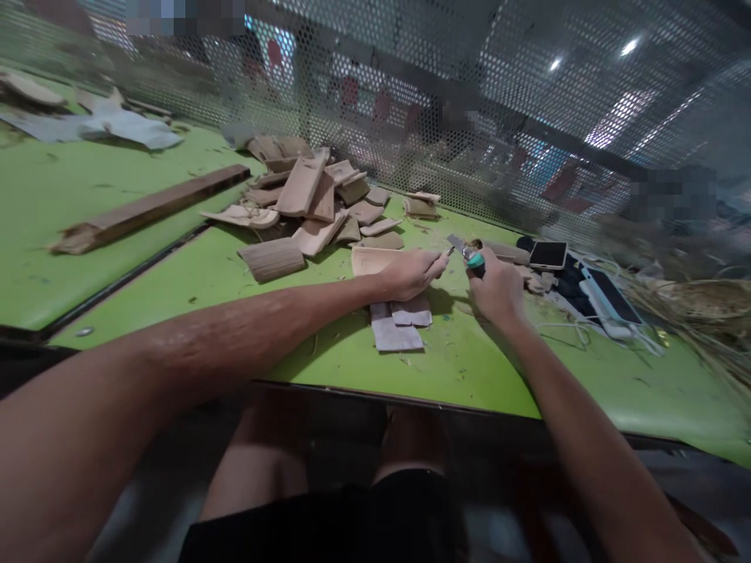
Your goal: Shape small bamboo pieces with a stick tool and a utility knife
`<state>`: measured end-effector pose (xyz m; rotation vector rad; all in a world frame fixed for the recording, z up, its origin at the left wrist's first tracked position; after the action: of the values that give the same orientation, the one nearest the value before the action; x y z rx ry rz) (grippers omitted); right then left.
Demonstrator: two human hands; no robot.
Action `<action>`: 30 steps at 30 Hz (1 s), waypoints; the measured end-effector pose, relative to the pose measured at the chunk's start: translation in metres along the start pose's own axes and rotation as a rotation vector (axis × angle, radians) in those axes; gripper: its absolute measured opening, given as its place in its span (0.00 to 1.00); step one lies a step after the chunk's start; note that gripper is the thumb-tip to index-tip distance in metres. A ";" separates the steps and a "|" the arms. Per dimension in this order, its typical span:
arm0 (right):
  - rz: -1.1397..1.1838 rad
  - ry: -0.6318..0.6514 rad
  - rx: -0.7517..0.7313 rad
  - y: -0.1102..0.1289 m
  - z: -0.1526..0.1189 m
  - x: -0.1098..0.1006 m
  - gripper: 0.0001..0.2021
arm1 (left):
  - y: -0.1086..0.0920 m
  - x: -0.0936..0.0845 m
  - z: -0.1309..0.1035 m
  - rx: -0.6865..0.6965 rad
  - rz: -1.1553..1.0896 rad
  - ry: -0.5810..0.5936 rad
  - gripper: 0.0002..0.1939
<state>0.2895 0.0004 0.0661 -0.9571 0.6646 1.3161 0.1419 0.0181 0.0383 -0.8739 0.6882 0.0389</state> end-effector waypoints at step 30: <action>-0.031 0.015 0.085 -0.010 0.001 0.005 0.13 | 0.009 0.000 0.005 -0.039 -0.019 -0.064 0.15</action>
<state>0.3001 0.0036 0.0642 -0.9058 0.7089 1.2454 0.1425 0.0274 0.0344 -0.9132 0.6206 0.0629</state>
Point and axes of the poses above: each hand's wrist, its own z-axis towards the middle knuckle, its own x-axis out of the palm, y = z × x, the point moved 8 cm from there along z, towards the middle knuckle, and after that the axes turned 9 degrees about -z, right-handed, at the moved point
